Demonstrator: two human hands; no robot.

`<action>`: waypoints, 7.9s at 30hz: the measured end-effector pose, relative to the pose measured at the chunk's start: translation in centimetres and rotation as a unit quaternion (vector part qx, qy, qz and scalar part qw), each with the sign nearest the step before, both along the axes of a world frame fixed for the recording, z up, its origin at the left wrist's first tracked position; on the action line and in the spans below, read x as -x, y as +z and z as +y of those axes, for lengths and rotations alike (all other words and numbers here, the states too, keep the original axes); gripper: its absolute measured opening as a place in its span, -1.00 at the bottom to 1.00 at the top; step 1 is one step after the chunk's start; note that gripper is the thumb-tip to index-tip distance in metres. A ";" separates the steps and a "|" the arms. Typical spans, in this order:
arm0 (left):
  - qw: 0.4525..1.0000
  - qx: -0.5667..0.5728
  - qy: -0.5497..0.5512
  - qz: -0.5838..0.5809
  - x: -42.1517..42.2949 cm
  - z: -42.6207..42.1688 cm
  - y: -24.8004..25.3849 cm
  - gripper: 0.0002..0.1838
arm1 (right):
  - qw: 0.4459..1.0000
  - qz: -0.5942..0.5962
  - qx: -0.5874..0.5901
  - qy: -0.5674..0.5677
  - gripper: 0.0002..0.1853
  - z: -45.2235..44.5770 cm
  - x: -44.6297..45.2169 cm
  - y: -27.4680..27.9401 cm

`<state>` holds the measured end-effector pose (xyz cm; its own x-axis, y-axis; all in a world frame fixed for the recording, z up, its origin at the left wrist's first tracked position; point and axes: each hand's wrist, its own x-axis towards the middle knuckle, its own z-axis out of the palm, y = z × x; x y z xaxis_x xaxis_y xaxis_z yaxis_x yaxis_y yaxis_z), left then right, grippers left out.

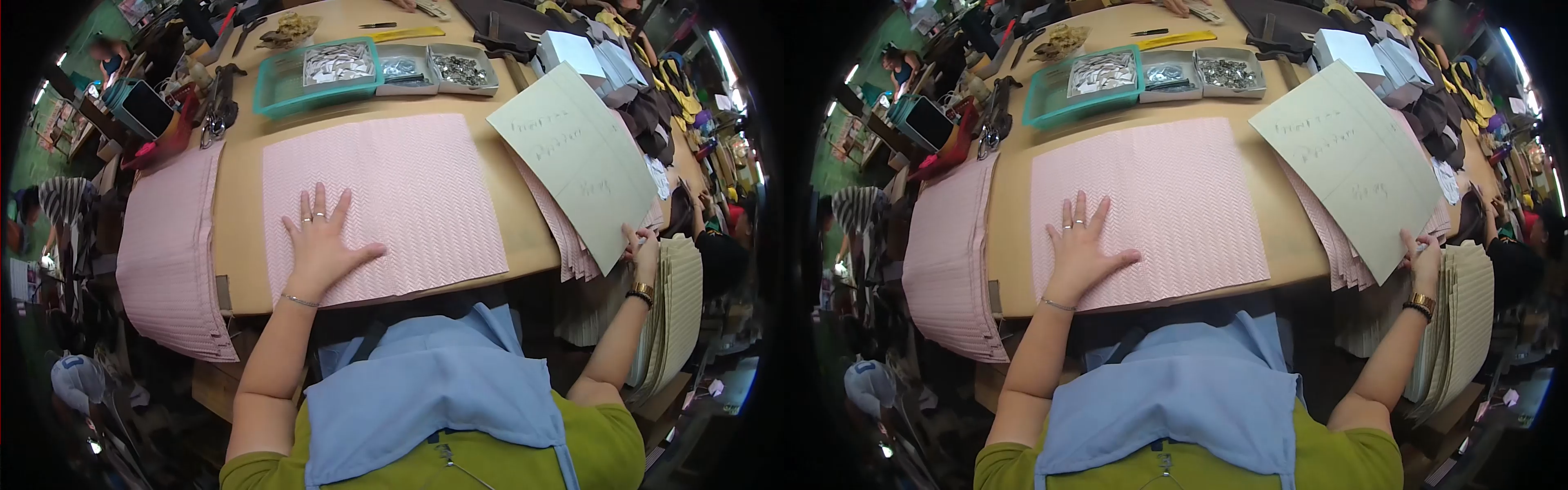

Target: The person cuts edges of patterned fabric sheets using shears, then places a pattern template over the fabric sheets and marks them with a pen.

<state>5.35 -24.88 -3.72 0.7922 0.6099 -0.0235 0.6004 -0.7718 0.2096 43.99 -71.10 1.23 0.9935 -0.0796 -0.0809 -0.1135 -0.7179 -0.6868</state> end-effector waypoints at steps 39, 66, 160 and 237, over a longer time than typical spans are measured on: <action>0.985 -0.005 0.114 -0.132 2.0 12.6 -0.2 -0.15 | 0.848 -0.180 -0.025 0.498 -0.23 29.8 8.4 -5.7; 0.985 0.006 0.141 -0.094 1.5 13.2 -1.9 -0.18 | 0.851 -0.222 -0.011 0.475 -0.36 31.5 7.5 -6.7; 0.998 -0.029 0.029 -0.053 -2.0 7.3 -1.5 0.04 | 0.755 -0.040 -0.267 0.598 -0.76 59.7 21.6 -6.1; 0.978 -0.012 -0.165 -0.125 -19.3 1.0 -0.2 -0.25 | 0.819 -0.032 -0.488 0.300 -0.85 36.0 -1.7 -8.0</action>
<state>24.62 -23.90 -3.96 0.9253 0.3172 0.2077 0.2490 -0.9215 0.2979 45.72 -35.08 -6.79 0.8343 0.4964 0.2398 0.1181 0.2639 -0.9573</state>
